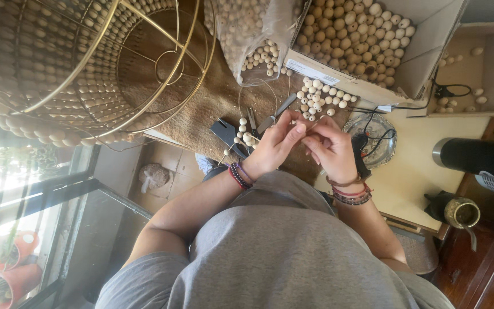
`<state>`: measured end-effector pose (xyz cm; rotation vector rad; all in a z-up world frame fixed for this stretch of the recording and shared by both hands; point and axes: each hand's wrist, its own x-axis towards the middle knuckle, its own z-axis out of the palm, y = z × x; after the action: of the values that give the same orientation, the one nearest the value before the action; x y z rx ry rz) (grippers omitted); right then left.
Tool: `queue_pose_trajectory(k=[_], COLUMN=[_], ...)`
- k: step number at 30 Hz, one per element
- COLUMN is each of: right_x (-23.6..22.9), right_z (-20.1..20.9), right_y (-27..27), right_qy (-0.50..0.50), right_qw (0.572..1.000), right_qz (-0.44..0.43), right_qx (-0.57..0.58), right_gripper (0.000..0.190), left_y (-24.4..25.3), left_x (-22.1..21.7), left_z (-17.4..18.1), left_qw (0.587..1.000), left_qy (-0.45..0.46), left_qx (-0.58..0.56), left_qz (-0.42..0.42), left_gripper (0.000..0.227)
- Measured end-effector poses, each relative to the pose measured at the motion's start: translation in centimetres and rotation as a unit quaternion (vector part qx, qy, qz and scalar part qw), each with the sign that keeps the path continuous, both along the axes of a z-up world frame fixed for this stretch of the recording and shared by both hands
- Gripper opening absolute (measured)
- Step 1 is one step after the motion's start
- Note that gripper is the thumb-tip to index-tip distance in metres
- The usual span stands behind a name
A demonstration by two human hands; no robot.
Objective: The person strings wooden beads onto a thread by hand and then attaches the beaded strands to a metal chandelier frame using a hot glue gun and scissors.
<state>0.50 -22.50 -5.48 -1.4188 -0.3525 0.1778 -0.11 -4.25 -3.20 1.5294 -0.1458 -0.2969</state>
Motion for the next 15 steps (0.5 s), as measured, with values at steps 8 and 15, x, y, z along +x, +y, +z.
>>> queue_pose_trajectory(k=[8,15], right_x=[0.2,-0.5], right_z=[-1.5,-0.4], right_y=[-1.4,-0.9], right_qy=[0.091,0.109], right_qw=[0.992,0.984], right_qz=[-0.007,-0.014], right_qx=[0.085,0.143], right_gripper=[0.039,0.045], left_y=[-0.2,-0.4], left_x=[0.0,-0.6], left_z=[-1.6,-1.3], left_qw=[0.996,0.994], left_qy=[-0.061,-0.089], left_qx=[0.04,0.047], left_qz=[0.048,0.051], left_gripper=[0.015,0.015])
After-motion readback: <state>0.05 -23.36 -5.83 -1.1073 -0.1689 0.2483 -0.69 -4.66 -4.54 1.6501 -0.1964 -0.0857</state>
